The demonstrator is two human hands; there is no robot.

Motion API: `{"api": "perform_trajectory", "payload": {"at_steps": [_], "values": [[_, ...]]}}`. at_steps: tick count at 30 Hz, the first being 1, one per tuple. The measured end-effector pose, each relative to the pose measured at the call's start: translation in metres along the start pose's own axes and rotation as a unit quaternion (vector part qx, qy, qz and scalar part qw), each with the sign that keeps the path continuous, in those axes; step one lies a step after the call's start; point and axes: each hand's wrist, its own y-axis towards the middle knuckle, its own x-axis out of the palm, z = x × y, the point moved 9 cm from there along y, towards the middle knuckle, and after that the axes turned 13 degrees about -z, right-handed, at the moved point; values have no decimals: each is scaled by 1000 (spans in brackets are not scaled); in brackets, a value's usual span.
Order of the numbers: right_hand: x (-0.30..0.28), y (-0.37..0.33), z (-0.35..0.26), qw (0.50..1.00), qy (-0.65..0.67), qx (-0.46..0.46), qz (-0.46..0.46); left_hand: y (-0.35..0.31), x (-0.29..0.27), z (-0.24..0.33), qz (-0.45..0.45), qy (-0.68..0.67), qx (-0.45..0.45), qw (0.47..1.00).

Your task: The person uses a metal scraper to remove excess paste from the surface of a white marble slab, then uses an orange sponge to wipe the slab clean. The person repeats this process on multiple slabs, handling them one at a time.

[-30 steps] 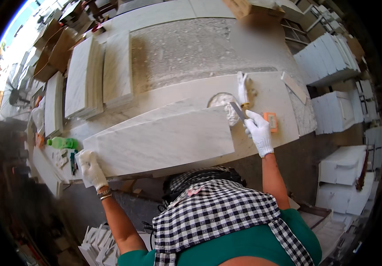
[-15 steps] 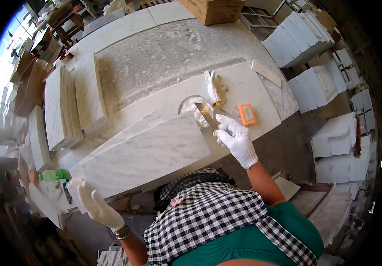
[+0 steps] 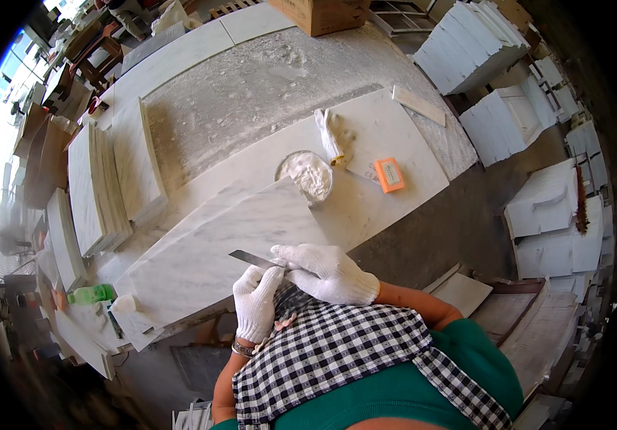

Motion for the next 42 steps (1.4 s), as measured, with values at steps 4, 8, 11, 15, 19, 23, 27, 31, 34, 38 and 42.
{"api": "perform_trajectory", "payload": {"at_steps": [4, 8, 11, 15, 19, 23, 27, 31, 34, 38, 42], "values": [[-39, -3, 24, 992, -80, 9, 96, -3, -6, 1, 58, -102, 17, 993], [-90, -19, 112, 941, -215, 200, 166, -4, -5, 7, 37, -163, 10, 986], [-62, -2, 154, 916, -262, 300, 36, -6, -9, 10, 50, -152, 1, 987], [-43, 10, 167, 916, -282, 286, 26, -5, -7, 21, 52, -104, 7, 993], [-65, -3, 149, 907, -314, 269, 82, -12, -18, 23, 90, -70, 45, 992], [-91, -43, 143, 943, 98, 274, 161, 0, -8, 18, 27, -63, 68, 995], [-76, -31, 93, 916, 280, 225, 179, 16, 18, 23, -15, -52, 56, 997], [-27, -23, 54, 931, 266, 225, 113, 28, 48, 47, -79, -31, 53, 995], [-29, -23, 22, 988, 36, 102, 113, 32, 58, 58, -113, -36, 33, 992], [-41, -34, 35, 959, 171, 174, 143, 32, 44, 57, -82, -56, 82, 992], [-43, -40, 52, 922, 260, 212, 192, 29, 42, 58, -67, -15, 103, 992]]}}
